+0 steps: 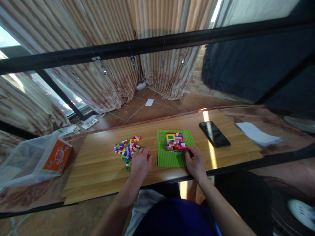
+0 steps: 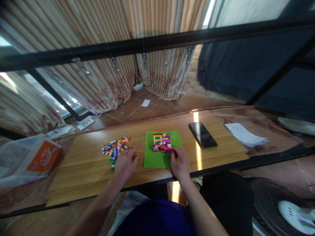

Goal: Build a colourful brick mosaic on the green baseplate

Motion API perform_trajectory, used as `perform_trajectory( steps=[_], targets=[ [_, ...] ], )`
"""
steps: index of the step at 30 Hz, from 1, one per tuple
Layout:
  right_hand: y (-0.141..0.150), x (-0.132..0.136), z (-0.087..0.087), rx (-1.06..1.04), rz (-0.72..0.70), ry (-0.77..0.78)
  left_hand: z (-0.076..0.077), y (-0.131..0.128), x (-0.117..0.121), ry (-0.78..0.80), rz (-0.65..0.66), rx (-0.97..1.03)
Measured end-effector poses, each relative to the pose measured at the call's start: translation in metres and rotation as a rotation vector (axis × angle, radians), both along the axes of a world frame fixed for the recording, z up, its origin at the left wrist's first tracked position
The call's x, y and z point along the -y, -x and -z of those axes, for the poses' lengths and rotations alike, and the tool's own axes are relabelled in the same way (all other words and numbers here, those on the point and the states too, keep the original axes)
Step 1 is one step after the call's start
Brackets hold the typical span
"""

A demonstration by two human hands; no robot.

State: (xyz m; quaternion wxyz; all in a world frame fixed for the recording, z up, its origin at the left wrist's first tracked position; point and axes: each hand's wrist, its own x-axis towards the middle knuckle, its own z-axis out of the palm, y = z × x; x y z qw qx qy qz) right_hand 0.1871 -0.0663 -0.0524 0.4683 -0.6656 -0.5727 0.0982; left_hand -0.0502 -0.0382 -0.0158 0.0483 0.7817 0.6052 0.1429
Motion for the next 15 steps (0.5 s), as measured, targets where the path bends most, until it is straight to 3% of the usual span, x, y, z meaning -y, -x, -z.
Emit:
perform_trajectory(
  steps=[10,15],
  targets=[
    [0.001,0.000,0.000,-0.034,0.003,0.017,-0.006,-0.006,-0.002,0.034,-0.005,-0.052],
    [0.002,-0.001,-0.002,-0.037,0.009,0.022,-0.013,-0.014,-0.003,0.017,0.075,0.197]
  ],
)
